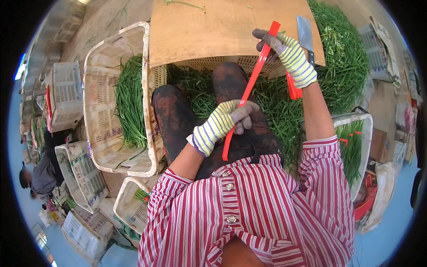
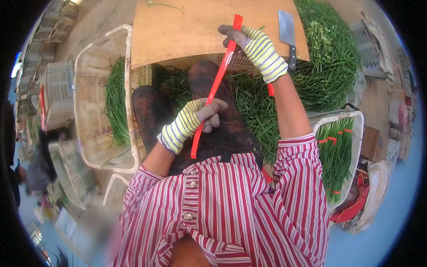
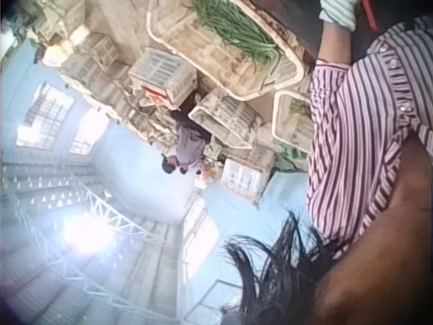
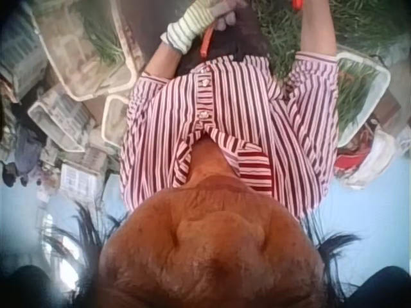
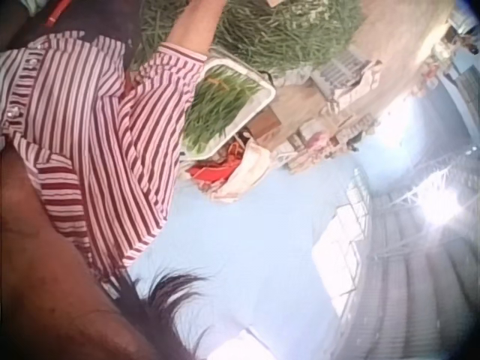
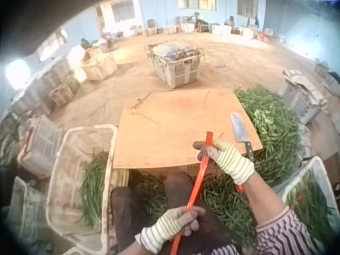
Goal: The person gathers green onions from a basket, aligns them by hand, ties them into bundles using red plastic ties, and places the finished bundles into a basket. The process is repeated continuously.
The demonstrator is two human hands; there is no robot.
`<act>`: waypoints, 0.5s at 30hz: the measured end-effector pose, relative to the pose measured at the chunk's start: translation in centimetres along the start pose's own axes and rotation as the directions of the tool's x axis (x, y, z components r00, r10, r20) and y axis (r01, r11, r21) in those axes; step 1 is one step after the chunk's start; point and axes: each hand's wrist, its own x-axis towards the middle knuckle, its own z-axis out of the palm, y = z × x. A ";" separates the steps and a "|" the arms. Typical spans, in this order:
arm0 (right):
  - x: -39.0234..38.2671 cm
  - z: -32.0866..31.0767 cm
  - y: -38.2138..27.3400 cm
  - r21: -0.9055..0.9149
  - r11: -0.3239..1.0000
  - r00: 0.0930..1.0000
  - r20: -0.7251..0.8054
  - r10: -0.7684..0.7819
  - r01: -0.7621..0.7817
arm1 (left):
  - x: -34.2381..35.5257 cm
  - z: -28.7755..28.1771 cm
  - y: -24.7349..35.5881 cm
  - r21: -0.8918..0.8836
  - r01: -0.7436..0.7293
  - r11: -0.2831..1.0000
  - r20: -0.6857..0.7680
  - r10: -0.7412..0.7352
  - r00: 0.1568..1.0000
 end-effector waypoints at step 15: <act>-1.3 3.3 2.7 0.126 0.978 0.975 -0.127 0.183 -0.167 | 1.9 0.1 -1.4 -0.168 -0.102 0.980 -0.243 0.059 0.968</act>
